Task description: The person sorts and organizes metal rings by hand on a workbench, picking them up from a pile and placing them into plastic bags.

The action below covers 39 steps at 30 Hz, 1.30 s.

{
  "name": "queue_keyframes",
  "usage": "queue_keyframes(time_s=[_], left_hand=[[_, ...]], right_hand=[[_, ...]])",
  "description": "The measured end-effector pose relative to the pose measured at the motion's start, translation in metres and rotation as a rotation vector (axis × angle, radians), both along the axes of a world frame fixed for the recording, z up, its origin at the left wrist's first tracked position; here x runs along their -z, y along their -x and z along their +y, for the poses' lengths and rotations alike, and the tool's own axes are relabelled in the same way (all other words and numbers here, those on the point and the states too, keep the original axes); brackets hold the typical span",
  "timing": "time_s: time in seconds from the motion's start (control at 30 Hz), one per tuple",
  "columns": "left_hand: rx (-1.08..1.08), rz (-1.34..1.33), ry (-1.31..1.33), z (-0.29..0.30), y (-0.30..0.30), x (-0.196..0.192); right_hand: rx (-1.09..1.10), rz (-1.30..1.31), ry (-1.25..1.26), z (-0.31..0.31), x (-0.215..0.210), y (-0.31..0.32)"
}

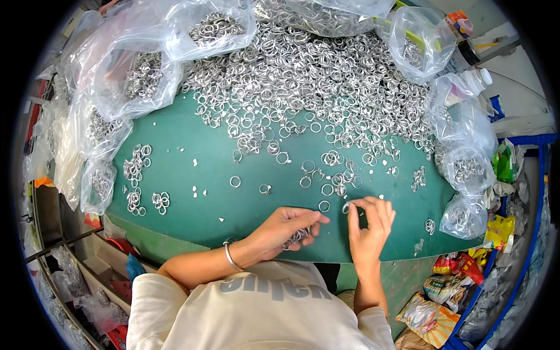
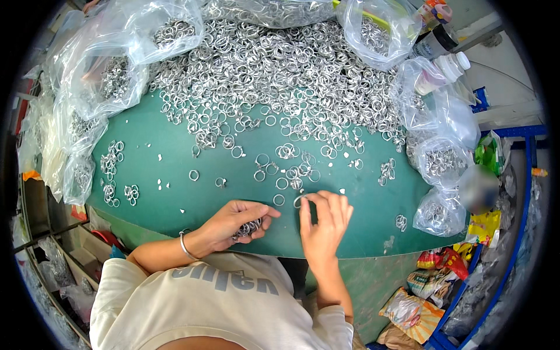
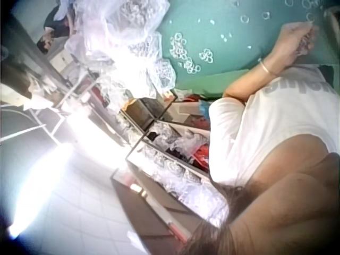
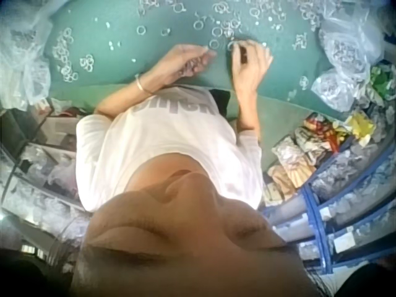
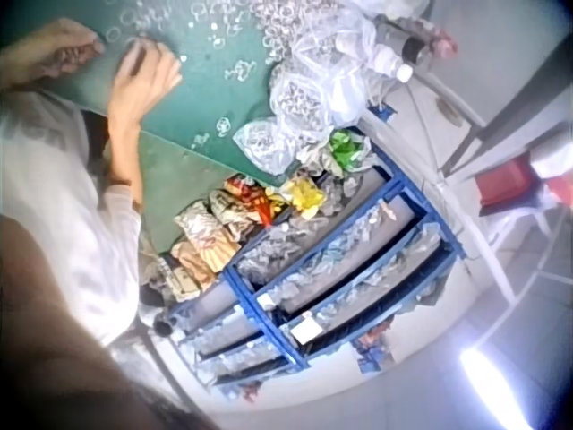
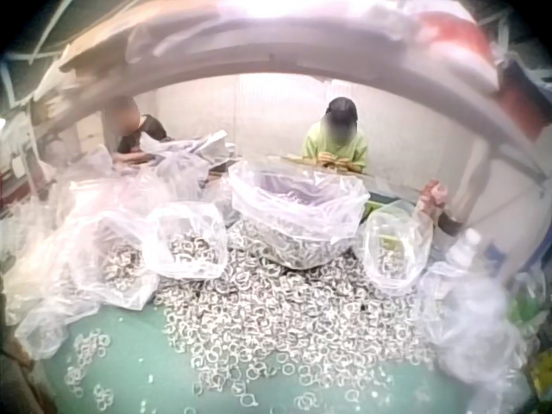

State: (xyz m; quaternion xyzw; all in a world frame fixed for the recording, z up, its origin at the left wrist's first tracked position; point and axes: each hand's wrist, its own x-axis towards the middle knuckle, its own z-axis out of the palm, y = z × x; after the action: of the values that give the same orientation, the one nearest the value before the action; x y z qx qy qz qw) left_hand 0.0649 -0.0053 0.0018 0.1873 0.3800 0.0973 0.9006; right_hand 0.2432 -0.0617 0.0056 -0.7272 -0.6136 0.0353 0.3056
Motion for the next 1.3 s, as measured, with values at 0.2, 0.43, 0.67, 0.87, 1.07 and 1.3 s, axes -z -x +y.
queue_keyframes(time_s=[0.2, 0.43, 0.67, 0.87, 1.07, 1.3], left_hand=[[0.0, -0.027, 0.003, 0.004, -0.009, -0.002], [0.199, 0.045, -0.249, 0.014, -0.007, -0.002], [0.195, 0.485, -1.665, 0.046, -0.027, -0.004], [0.445, 0.567, -1.938, 0.051, -0.039, 0.004], [0.438, 0.603, -1.93, 0.057, -0.027, 0.005], [0.378, 0.569, -1.942, 0.051, -0.041, 0.011]], right_hand=[[-0.196, 0.105, 0.022, -0.003, -0.017, 0.004], [-0.035, 0.156, 0.055, 0.028, -0.011, -0.032], [-0.107, 0.016, 0.103, 0.031, 0.008, -0.042], [-0.114, 0.297, 0.211, 0.036, 0.003, -0.031], [-0.18, 0.024, 0.178, 0.037, 0.005, -0.036], [-0.061, 0.73, 0.167, 0.027, -0.002, -0.048]])
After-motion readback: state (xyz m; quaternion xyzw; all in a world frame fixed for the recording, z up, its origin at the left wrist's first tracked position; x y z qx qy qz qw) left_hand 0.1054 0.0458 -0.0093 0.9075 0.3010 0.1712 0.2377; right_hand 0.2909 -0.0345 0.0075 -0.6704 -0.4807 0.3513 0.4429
